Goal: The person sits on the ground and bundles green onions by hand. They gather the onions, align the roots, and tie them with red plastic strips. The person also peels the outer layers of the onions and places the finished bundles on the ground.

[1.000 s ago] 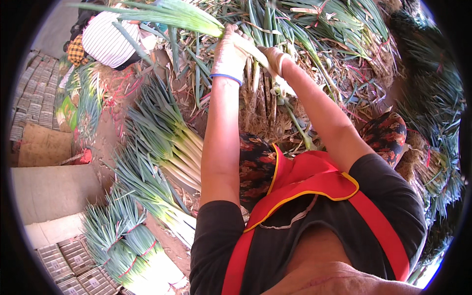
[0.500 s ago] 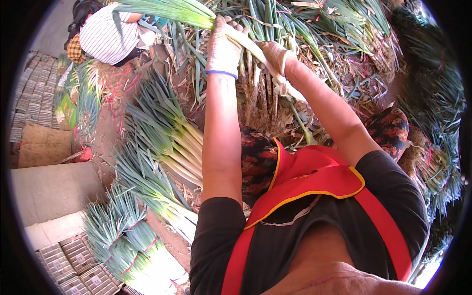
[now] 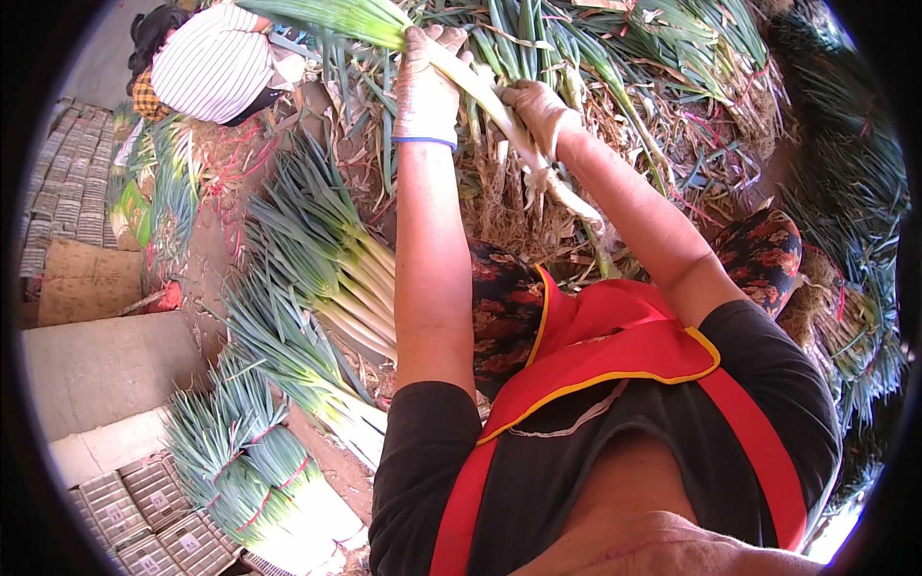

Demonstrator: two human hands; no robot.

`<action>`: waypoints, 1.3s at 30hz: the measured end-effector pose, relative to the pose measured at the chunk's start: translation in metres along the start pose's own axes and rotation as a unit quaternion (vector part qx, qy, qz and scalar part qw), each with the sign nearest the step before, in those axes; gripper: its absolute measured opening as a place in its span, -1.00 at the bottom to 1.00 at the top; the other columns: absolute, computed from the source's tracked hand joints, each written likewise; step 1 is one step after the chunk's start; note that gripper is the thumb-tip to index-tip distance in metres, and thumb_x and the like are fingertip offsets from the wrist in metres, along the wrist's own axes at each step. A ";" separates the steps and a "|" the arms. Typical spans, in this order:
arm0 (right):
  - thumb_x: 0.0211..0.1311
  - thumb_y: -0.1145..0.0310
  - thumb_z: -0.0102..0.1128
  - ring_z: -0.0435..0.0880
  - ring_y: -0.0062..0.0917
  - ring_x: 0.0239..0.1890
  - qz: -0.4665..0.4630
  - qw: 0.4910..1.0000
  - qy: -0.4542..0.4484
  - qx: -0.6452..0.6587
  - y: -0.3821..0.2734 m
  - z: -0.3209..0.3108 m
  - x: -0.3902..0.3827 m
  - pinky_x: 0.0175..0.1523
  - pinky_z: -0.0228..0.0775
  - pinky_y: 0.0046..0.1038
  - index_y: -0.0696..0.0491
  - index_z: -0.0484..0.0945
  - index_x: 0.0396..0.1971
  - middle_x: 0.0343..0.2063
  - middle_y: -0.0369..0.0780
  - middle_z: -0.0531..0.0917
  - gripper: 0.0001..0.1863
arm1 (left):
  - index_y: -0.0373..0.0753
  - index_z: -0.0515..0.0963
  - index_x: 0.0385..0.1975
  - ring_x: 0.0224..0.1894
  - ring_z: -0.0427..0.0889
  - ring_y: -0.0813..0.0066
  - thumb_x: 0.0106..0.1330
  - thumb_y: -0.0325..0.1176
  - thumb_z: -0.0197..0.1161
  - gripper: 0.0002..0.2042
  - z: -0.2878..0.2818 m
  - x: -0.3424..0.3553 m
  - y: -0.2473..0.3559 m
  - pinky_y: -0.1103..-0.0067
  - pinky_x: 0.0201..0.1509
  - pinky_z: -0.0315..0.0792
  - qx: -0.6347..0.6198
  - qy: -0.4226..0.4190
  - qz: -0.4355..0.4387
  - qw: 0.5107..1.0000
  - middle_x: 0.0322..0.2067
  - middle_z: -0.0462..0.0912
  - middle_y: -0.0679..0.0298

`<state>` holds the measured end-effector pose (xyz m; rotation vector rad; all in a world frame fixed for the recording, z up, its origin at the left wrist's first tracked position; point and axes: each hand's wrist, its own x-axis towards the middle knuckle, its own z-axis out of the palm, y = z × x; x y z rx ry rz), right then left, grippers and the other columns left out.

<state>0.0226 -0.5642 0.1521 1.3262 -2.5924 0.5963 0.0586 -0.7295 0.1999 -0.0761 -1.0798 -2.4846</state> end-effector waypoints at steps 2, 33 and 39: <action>-0.09 0.49 0.26 0.60 -0.33 -0.12 -0.087 0.980 -0.154 -0.097 0.014 0.002 -0.007 0.03 0.43 -0.54 0.10 0.50 -0.08 -0.20 -0.12 0.61 -0.55 | -0.20 0.38 -0.09 -0.16 0.51 0.33 0.02 0.21 0.29 -0.36 0.018 -0.008 0.008 0.29 -0.03 0.41 -0.018 -0.032 -0.004 0.999 -0.28 0.48 0.29; 0.26 0.35 0.12 0.66 -0.47 -0.36 0.303 0.561 0.145 0.756 -0.010 -0.042 -0.007 -0.20 0.52 -0.42 0.11 0.50 -0.28 -0.37 -0.17 0.66 -0.85 | -0.10 0.40 -0.33 -0.33 0.44 0.40 0.14 -0.14 0.35 -0.71 0.005 0.001 0.005 0.29 -0.15 0.53 -0.123 0.080 -0.021 0.989 -0.40 0.38 0.36; 0.09 0.35 0.32 0.57 -0.57 -0.29 0.154 0.874 0.139 0.440 -0.027 -0.028 0.010 -0.11 0.42 -0.53 0.14 0.55 -0.28 -0.36 -0.21 0.65 -0.75 | -0.15 0.32 -0.18 -0.34 0.44 0.40 0.14 -0.15 0.35 -0.61 0.001 0.010 -0.010 0.30 -0.27 0.56 -0.092 0.076 -0.037 0.992 -0.37 0.36 0.31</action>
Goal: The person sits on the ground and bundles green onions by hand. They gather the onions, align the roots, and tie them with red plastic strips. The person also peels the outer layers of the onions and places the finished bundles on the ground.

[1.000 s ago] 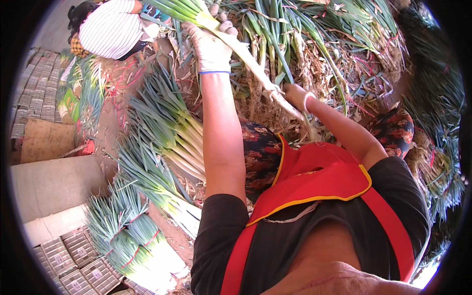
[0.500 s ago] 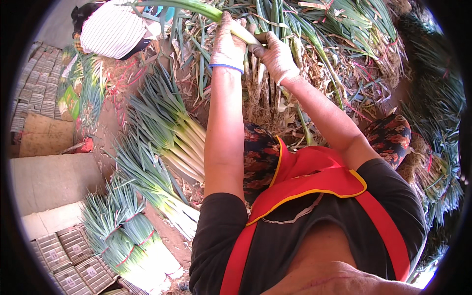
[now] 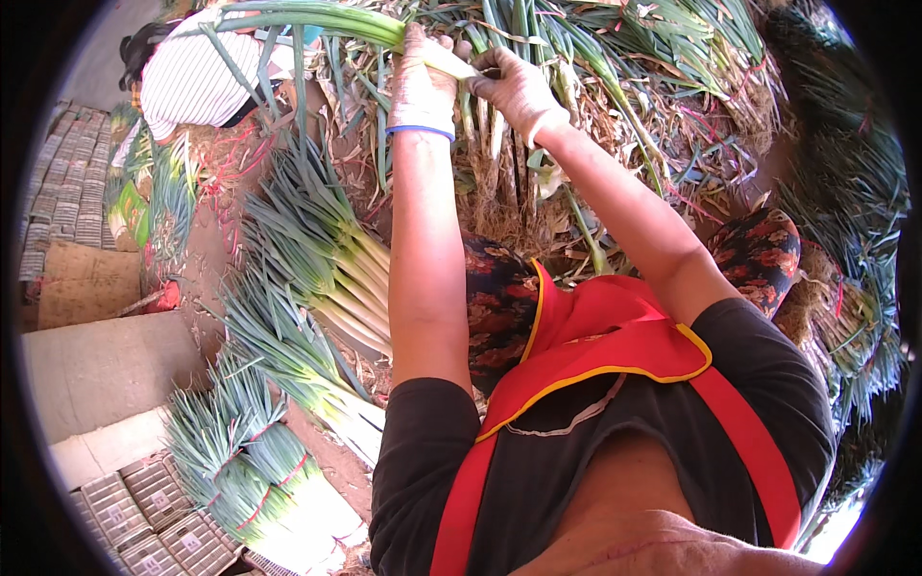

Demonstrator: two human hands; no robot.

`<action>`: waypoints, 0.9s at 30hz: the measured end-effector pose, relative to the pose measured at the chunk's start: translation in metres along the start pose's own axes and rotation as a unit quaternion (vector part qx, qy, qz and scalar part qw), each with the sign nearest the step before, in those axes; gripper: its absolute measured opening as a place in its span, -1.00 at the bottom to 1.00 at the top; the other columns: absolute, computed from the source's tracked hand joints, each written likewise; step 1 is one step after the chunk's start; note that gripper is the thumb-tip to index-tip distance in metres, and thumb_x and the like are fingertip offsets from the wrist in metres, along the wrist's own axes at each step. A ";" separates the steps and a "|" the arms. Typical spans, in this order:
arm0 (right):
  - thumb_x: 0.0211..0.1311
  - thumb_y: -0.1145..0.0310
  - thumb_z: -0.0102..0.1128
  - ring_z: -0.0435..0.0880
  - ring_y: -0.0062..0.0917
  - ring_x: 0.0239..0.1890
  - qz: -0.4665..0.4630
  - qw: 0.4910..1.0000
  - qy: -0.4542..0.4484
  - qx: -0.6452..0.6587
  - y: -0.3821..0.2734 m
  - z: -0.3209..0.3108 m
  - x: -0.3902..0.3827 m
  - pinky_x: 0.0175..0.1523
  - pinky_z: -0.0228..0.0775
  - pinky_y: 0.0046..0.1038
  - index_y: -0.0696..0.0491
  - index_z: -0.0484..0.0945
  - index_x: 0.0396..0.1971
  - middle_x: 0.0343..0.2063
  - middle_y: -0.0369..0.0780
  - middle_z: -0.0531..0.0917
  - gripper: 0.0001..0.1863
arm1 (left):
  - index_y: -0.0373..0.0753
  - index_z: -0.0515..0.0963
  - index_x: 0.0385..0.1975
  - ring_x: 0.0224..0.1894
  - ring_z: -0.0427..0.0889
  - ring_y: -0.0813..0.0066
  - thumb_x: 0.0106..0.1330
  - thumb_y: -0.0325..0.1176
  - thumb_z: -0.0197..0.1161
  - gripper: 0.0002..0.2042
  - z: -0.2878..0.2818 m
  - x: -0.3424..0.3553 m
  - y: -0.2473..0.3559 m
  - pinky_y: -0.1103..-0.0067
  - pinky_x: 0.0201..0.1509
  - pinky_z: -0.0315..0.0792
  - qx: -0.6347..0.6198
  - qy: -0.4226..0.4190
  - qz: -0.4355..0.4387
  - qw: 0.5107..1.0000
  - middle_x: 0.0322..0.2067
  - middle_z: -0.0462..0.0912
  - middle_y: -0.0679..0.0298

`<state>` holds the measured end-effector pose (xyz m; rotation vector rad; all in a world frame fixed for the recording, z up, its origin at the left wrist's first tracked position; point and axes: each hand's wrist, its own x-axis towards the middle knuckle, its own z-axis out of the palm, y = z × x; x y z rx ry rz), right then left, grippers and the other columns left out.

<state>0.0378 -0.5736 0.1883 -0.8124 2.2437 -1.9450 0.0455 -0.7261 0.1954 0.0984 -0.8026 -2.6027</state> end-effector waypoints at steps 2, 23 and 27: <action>0.16 0.40 0.23 0.57 -0.57 -0.38 0.031 0.972 0.019 0.233 0.013 0.002 0.008 -0.12 0.44 -0.48 0.11 0.56 -0.41 -0.39 -0.22 0.65 -0.91 | -0.13 0.35 -0.30 -0.36 0.50 0.32 0.17 -0.01 0.26 -0.64 -0.006 0.002 0.008 0.14 -0.10 0.53 0.025 -0.005 0.033 0.999 -0.43 0.42 0.24; 0.24 0.23 0.15 0.62 -0.48 -0.21 0.169 0.964 -0.187 -0.086 0.031 -0.069 -0.057 -0.05 0.47 -0.46 0.09 0.48 0.00 -0.27 -0.16 0.65 -0.62 | -0.02 0.41 -0.15 -0.39 0.42 0.42 0.03 0.31 0.15 -0.43 -0.033 -0.012 0.052 0.24 -0.13 0.46 -0.003 0.006 0.109 0.994 -0.46 0.42 0.46; 0.24 0.26 0.18 0.50 -0.61 -0.33 0.129 0.985 -0.110 -0.023 0.011 0.001 -0.042 -0.16 0.39 -0.55 0.08 0.50 -0.03 -0.33 -0.28 0.63 -0.65 | -0.01 0.41 -0.19 -0.49 0.38 0.48 0.04 0.41 0.02 -0.39 -0.003 -0.014 0.028 0.36 -0.24 0.43 -0.004 0.057 0.060 0.997 -0.45 0.41 0.46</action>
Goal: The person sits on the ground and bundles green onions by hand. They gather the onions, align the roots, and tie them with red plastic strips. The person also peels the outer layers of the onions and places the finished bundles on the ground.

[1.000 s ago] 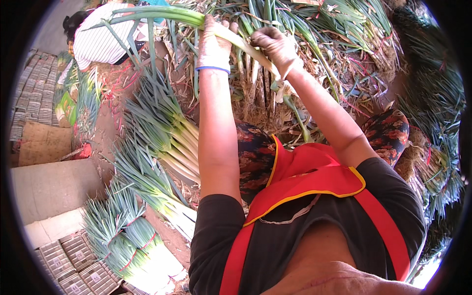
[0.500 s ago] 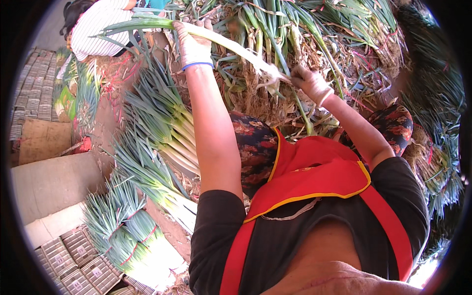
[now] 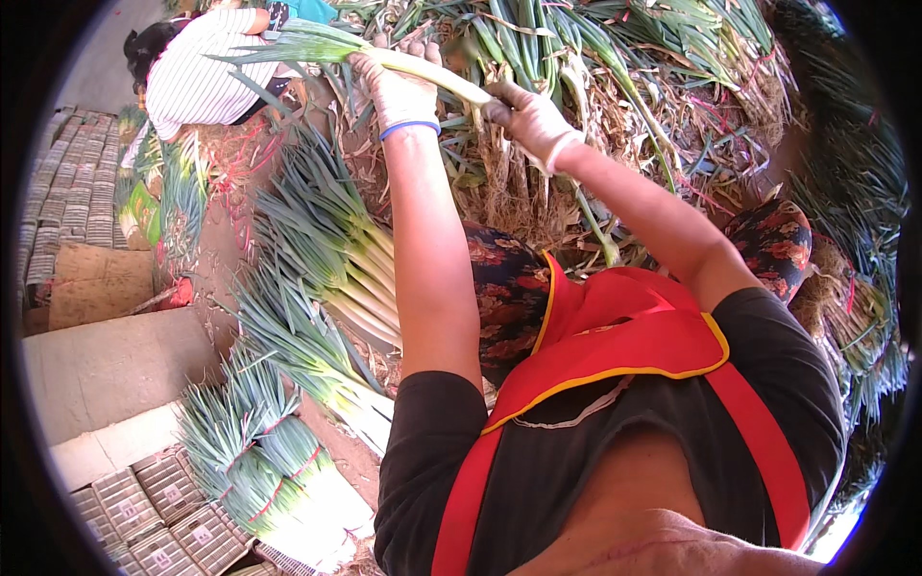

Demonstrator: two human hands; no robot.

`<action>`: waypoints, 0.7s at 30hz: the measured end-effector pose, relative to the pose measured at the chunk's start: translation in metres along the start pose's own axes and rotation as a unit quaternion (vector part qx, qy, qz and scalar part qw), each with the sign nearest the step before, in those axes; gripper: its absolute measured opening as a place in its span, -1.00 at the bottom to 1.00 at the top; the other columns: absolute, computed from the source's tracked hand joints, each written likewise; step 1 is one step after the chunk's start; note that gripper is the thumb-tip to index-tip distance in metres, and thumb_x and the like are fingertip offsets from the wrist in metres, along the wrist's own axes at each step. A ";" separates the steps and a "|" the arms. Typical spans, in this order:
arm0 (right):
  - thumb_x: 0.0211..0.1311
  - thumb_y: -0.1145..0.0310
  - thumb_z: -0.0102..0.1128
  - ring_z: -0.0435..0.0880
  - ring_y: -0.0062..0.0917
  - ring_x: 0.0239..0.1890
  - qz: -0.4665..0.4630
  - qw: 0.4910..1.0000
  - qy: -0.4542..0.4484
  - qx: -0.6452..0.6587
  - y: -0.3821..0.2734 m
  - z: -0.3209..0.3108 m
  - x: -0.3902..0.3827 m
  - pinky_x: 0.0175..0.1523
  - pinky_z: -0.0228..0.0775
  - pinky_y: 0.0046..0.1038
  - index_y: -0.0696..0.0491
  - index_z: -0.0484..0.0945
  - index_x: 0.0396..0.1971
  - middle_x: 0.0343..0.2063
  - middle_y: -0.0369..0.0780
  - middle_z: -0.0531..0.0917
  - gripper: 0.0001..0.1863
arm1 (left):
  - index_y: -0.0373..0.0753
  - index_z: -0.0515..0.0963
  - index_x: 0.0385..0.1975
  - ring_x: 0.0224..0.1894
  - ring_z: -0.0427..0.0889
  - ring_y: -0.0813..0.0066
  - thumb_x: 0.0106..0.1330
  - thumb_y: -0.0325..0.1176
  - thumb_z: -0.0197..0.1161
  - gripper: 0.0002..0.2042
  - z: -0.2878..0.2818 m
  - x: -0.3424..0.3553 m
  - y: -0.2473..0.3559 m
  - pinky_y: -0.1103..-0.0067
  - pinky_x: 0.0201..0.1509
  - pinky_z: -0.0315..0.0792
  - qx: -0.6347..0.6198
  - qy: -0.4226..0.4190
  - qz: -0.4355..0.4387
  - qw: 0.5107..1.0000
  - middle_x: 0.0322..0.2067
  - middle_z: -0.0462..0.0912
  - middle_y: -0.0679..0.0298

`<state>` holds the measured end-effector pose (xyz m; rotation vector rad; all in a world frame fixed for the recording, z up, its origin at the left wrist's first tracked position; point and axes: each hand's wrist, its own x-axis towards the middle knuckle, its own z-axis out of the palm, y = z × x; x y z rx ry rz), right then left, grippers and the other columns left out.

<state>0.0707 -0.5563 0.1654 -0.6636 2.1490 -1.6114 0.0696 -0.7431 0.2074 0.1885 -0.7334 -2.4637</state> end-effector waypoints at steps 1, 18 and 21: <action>0.25 0.27 0.16 0.50 -0.52 -0.41 -0.096 0.992 0.060 -0.052 0.007 0.006 0.002 -0.20 0.37 -0.49 0.03 0.52 -0.05 -0.44 -0.24 0.64 -0.70 | 0.00 0.41 -0.20 -0.51 0.36 0.51 0.03 0.43 0.00 -0.39 0.008 -0.003 -0.001 0.39 -0.29 0.41 0.006 0.010 0.022 1.000 -0.44 0.40 0.46; 0.26 0.39 0.14 0.45 -0.70 -0.58 -0.156 0.984 0.080 -0.028 0.013 0.018 0.010 -0.45 0.34 -0.61 0.10 0.49 -0.31 -0.57 -0.32 0.54 -0.89 | -0.05 0.37 -0.04 -0.32 0.40 0.35 0.04 0.46 -0.01 -0.28 -0.007 0.006 -0.002 0.26 -0.13 0.47 0.056 -0.007 0.020 0.998 -0.39 0.33 0.30; 0.26 0.45 0.12 0.45 -0.70 -0.56 -0.072 0.985 0.072 0.139 0.006 0.019 0.005 -0.41 0.36 -0.61 0.12 0.52 -0.34 -0.59 -0.33 0.53 -0.93 | -0.07 0.33 0.02 -0.25 0.44 0.26 0.00 0.45 0.05 -0.24 -0.009 0.002 0.000 0.15 -0.07 0.48 0.089 -0.042 0.043 0.994 -0.33 0.33 0.24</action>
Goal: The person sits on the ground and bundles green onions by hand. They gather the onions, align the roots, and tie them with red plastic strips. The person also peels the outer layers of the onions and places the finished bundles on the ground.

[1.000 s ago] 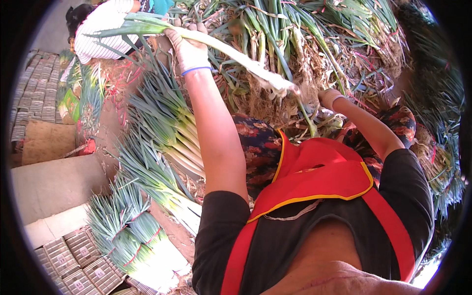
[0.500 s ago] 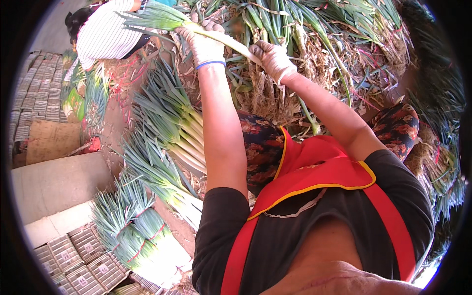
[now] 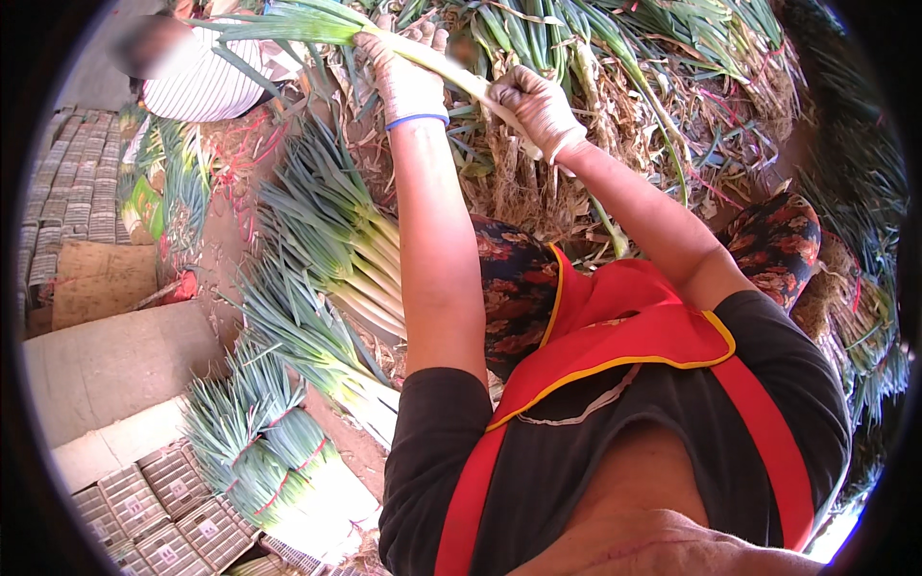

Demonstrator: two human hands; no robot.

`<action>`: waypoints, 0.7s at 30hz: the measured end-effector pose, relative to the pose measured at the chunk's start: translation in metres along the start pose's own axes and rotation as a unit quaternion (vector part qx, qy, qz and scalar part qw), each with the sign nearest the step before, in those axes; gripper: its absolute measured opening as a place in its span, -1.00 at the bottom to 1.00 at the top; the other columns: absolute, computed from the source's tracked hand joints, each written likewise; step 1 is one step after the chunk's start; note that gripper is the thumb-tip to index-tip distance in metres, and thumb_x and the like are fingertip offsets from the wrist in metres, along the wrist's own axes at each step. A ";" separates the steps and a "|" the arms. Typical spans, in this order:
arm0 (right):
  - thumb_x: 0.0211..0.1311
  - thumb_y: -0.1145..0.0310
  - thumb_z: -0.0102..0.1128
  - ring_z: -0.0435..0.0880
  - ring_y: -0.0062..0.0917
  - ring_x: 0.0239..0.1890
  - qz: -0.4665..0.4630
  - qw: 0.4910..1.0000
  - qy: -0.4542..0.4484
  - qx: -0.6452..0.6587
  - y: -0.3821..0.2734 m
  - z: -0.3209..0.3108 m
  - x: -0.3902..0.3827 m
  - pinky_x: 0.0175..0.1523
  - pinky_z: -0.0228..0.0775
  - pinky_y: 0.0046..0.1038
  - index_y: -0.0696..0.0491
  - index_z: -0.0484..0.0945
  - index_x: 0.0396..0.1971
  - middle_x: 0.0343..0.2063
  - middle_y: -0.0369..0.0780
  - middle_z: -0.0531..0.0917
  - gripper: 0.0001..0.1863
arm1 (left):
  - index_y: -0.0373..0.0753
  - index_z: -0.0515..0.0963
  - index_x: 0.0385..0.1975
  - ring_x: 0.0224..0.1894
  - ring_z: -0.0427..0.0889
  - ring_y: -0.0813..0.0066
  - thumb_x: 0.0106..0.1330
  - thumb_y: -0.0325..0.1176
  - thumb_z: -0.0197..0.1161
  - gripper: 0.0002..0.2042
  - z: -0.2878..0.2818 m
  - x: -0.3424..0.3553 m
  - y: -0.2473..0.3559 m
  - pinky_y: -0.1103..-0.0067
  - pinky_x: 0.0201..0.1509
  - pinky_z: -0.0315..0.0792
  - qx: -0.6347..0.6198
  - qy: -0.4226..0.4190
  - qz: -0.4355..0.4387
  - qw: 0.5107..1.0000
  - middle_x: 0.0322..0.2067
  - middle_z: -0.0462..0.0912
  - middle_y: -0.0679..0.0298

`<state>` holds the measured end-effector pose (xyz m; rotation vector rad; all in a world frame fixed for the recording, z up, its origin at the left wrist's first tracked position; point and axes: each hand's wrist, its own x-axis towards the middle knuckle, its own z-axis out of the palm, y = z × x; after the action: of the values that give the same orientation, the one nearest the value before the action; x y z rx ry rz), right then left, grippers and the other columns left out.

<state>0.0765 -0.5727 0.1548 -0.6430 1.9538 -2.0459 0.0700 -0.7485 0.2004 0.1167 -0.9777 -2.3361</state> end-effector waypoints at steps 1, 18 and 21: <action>0.25 0.46 0.12 0.45 -0.70 -0.57 -0.018 0.999 0.017 0.032 0.002 0.000 0.000 -0.41 0.36 -0.61 0.13 0.52 -0.34 -0.60 -0.33 0.53 -0.93 | -0.07 0.33 0.03 -0.27 0.45 0.26 -0.01 0.45 0.05 -0.23 0.003 -0.001 0.002 0.16 -0.07 0.48 -0.006 -0.003 -0.003 1.000 -0.35 0.34 0.25; 0.15 0.27 0.17 0.60 -0.35 -0.04 0.169 0.758 -0.343 -0.529 0.049 -0.077 -0.020 0.08 0.43 -0.37 0.02 0.46 0.04 -0.05 -0.15 0.58 -0.57 | -0.13 0.34 -0.36 -0.72 0.12 0.71 -0.18 0.50 0.10 -0.27 -0.021 0.019 0.017 0.76 -0.62 0.12 -0.100 -0.154 -0.109 0.977 -0.69 0.16 0.54; 0.19 0.06 0.14 0.55 -0.45 0.00 -0.001 0.944 -0.295 -0.145 0.038 -0.068 -0.002 0.10 0.42 -0.37 -0.02 0.41 0.10 -0.04 -0.18 0.58 -0.49 | -0.14 0.33 -0.38 -0.73 0.13 0.73 -0.18 0.50 0.10 -0.27 -0.027 0.034 0.012 0.77 -0.65 0.12 -0.183 -0.257 -0.175 0.933 -0.70 0.18 0.53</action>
<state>0.0413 -0.5145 0.1159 -1.1598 1.8723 -1.3393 0.0559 -0.7910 0.1935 -0.5373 -0.7701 -2.9174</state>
